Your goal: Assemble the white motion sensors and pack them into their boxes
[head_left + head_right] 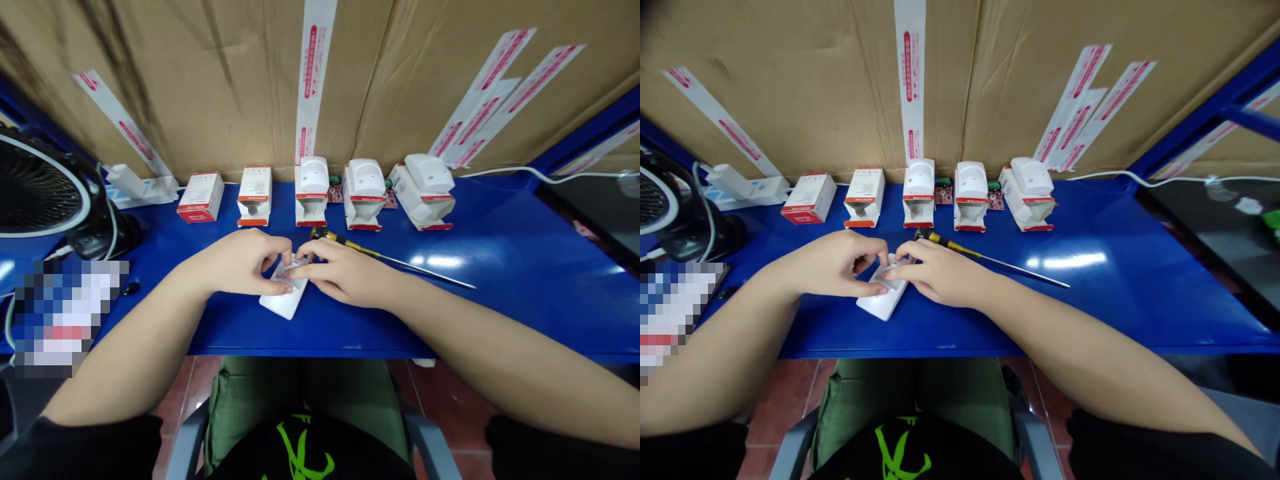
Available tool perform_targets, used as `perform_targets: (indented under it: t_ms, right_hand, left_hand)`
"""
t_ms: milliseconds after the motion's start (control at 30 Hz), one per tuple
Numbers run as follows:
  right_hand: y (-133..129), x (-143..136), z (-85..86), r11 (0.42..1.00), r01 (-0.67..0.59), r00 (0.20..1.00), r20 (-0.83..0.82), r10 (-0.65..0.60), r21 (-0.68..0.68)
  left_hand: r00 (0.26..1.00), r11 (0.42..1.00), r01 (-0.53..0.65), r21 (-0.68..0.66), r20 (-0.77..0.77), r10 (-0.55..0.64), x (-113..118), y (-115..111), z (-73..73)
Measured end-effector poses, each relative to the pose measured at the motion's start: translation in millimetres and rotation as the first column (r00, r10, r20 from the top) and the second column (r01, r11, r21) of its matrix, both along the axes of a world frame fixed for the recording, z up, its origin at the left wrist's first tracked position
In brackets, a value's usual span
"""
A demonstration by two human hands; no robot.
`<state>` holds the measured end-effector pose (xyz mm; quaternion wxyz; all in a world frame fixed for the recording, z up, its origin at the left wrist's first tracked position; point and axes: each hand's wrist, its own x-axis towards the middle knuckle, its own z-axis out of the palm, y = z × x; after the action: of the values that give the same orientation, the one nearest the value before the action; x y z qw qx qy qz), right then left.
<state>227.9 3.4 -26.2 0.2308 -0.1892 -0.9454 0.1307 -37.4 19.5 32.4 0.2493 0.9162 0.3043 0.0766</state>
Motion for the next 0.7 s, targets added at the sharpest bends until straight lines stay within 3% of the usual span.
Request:
perform_targets:
  t_ms: [100, 200, 267, 333, 433, 700]
  right_hand:
    - [1, -2, -2.5, 1.000, -0.011, 1.000, -0.018, 0.011, -0.022]
    - [3, -1, -3.7, 1.000, 0.030, 0.998, -0.050, -0.030, -0.001]
    - [6, 1, -3.5, 0.985, 0.156, 0.986, -0.063, -0.152, 0.078]
    - [9, 2, -3.3, 0.935, 0.309, 0.951, -0.062, -0.303, 0.176]
    - [14, -1, -4.6, 0.870, 0.416, 0.903, -0.009, -0.429, 0.265]
    - [23, -18, -14.6, 0.861, 0.414, 0.894, 0.049, -0.446, 0.296]
  left_hand:
    - [0.991, 0.994, 0.099, 0.040, 0.083, -0.102, -4, 2, 1.6]
    - [0.982, 0.988, 0.154, 0.000, 0.108, -0.153, -8, 4, 1.7]
    - [0.979, 0.981, 0.185, -0.054, 0.092, -0.179, -10, 5, 1.3]
    - [0.980, 0.977, 0.193, -0.095, 0.058, -0.188, -11, 4, 0.8]
    - [0.991, 0.984, 0.128, -0.120, -0.024, -0.132, -13, 3, 0.3]
    - [0.981, 0.998, -0.065, -0.003, -0.185, 0.064, -13, 5, 3.2]
